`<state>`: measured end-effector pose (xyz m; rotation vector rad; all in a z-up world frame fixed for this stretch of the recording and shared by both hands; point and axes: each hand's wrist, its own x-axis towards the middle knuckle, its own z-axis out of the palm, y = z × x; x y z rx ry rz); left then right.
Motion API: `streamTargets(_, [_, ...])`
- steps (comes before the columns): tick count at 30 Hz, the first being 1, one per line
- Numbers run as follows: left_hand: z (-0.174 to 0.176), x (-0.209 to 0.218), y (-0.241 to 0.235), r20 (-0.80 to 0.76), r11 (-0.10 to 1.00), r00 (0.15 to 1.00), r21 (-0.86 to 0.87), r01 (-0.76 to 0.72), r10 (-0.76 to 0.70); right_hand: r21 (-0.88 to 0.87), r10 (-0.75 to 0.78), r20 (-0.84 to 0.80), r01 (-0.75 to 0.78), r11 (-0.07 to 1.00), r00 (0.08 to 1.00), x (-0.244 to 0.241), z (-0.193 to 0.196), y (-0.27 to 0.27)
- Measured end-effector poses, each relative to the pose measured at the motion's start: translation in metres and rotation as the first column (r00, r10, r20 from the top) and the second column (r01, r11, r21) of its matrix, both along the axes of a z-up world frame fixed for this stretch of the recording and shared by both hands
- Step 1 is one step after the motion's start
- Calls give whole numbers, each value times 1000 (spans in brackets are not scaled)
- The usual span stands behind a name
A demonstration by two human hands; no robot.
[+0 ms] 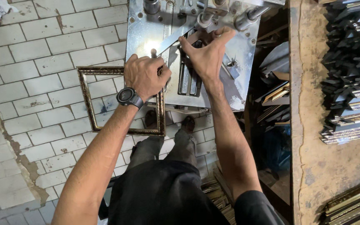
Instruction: The person measures a black frame with a tape measure, then repeatedly assembles gold picture frames using a corner-joining machine. They pick up pre-cut frame pieces, align them in the machine, and press the handles to join the corners, stacking completed frames on the table.
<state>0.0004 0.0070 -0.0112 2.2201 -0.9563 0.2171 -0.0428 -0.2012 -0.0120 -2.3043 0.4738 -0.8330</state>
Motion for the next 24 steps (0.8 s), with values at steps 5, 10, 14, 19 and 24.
streamTargets(5, [-3, 0, -2, 5, 1000, 1000, -14, 4, -4, 84, 134, 96, -143, 986, 986, 8, -8, -11])
streamTargets(10, [-8, 3, -5, -5, 1000, 1000, 6, 14, -14, 131, 173, 77, -182, 975, 982, 27, -15, -29])
streamTargets(14, [-9, 0, -5, 8, 1000, 1000, 19, -2, 2, 132, 283, 86, -293, 947, 955, 27, -14, -37])
streamTargets(19, [-9, -1, -3, 29, 999, 1000, 36, 6, -7, 212, 258, 84, -270, 939, 962, 27, -13, -27])
streamTargets(24, [-8, -6, -4, 22, 997, 1000, 75, -18, 17, 249, 129, -53, -112, 962, 990, 28, -9, -24])
